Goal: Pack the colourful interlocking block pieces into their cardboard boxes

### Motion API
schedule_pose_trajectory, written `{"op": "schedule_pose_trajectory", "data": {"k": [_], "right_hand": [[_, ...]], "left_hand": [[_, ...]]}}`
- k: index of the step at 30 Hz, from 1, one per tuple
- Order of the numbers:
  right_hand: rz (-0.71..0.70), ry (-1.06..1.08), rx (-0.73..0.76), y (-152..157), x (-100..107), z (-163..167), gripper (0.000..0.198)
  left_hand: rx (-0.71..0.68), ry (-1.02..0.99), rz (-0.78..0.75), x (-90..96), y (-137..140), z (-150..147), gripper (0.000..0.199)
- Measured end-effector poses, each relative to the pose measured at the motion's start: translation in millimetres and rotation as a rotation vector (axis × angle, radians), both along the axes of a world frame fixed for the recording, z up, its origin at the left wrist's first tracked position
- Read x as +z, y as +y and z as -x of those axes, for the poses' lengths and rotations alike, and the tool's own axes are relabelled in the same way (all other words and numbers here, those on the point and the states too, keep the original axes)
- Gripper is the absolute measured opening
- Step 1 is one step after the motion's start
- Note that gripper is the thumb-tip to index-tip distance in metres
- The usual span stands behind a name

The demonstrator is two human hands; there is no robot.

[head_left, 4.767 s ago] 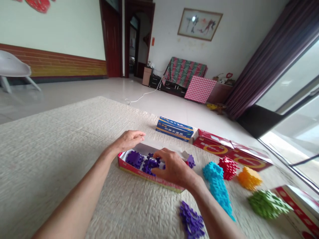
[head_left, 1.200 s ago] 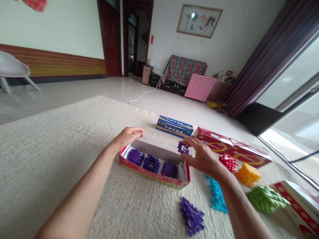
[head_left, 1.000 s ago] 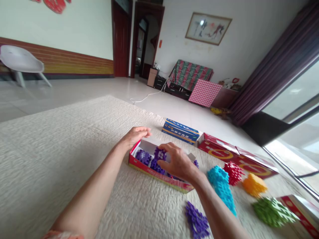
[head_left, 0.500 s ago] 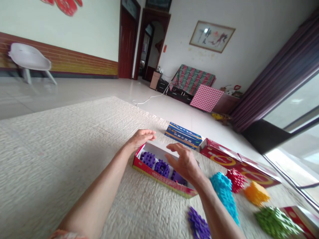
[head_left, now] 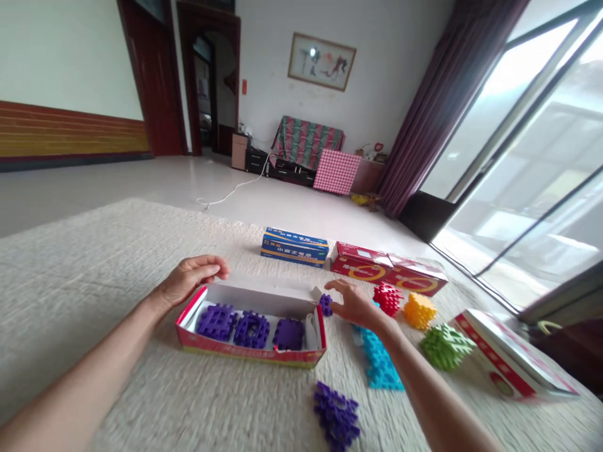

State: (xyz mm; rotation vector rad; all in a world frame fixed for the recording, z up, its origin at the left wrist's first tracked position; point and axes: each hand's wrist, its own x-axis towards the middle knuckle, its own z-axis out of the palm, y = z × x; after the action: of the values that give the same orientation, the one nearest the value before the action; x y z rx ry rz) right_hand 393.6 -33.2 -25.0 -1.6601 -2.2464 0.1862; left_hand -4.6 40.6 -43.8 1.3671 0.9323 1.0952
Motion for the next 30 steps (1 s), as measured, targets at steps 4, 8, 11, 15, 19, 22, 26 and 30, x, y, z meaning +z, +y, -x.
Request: {"op": "schedule_pose_trajectory", "data": {"k": [4, 8, 11, 15, 19, 22, 26, 30], "right_hand": [[0.086, -0.122, 0.045, 8.4, -9.2, -1.3, 0.047], [0.13, -0.182, 0.071, 14.7, -13.0, -3.6, 0.046], [0.126, -0.176, 0.078, 15.8, -13.9, -4.1, 0.041], [0.087, -0.166, 0.102, 15.5, -13.8, -1.6, 0.031], [0.042, -0.167, 0.146, 17.8, -17.7, 1.7, 0.019], [0.022, -0.17, 0.159, 19.8, -19.4, -1.4, 0.017], [-0.042, -0.186, 0.058, 15.7, -0.5, -10.8, 0.023], [-0.225, -0.069, 0.028, 0.5, 39.3, 10.2, 0.027]], "left_hand": [[0.008, -0.097, 0.061, -13.1, 4.6, 1.6, 0.016], [0.031, -0.191, 0.154, -16.4, 2.6, 2.2, 0.017], [0.02, -0.158, 0.133, -10.6, 0.5, 2.3, 0.017], [-0.034, -0.01, 0.017, -0.7, 0.0, 5.3, 0.016], [-0.095, 0.194, -0.019, 5.4, -3.0, 6.6, 0.02], [-0.109, 0.246, -0.017, 8.1, -6.3, 4.4, 0.022], [-0.109, 0.27, -0.047, 10.7, -7.0, 1.4, 0.023], [-0.128, 0.297, -0.108, 11.4, -4.6, -0.1, 0.021]]}}
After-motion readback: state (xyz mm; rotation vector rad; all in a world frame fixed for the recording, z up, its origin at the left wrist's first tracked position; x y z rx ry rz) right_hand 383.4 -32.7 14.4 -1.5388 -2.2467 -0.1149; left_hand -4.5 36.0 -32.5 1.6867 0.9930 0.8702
